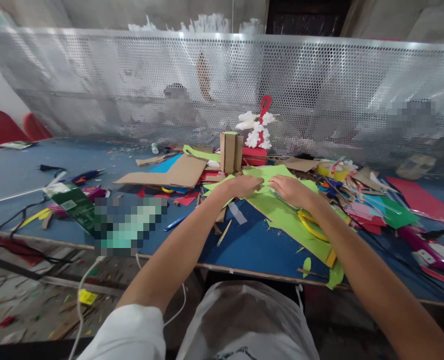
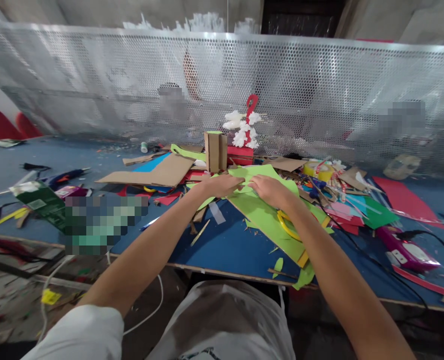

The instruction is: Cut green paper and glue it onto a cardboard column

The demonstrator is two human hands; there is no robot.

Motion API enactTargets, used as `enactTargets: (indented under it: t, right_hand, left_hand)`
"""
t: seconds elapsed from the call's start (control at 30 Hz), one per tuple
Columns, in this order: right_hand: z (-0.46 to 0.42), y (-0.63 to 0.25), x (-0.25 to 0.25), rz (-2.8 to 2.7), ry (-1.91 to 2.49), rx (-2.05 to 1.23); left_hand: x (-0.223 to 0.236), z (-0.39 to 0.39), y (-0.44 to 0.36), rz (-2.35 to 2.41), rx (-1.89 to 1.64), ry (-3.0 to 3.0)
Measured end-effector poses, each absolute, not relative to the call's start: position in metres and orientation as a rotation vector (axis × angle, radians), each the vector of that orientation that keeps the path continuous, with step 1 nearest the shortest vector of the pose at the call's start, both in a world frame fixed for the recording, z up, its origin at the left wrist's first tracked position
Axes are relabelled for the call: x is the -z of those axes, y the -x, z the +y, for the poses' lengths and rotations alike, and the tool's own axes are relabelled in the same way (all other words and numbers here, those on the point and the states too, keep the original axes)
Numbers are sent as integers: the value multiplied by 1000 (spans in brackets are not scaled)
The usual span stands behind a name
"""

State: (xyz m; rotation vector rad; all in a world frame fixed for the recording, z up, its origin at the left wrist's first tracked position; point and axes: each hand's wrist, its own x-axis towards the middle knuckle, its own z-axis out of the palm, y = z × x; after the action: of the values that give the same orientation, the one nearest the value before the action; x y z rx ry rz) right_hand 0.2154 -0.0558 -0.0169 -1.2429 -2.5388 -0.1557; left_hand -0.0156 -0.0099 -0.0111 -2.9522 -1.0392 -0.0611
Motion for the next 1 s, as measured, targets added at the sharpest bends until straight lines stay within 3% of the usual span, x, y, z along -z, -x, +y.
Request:
enactTargets:
  t: [0.4,0.6,0.7,0.9,1.0]
  right_hand:
    - [-45,-236,16,-2435,1313,202]
    - [-37,-246,20,-2390,1312,242]
    - [-39,-248,19,-2386,1336,261]
    - [-45,-241,15,-2523,1374,262]
    - [-47,-239,16,-2585,1374,235]
  left_hand:
    - [13,8,43,-1151,105,2869]
    - [18,19,57,-1236,306,2809]
    - [14,22,63,-1431,596,2678]
    - [10,39,83,-1744,1627,2160]
    - [21,52,91,-1746,1868,2132]
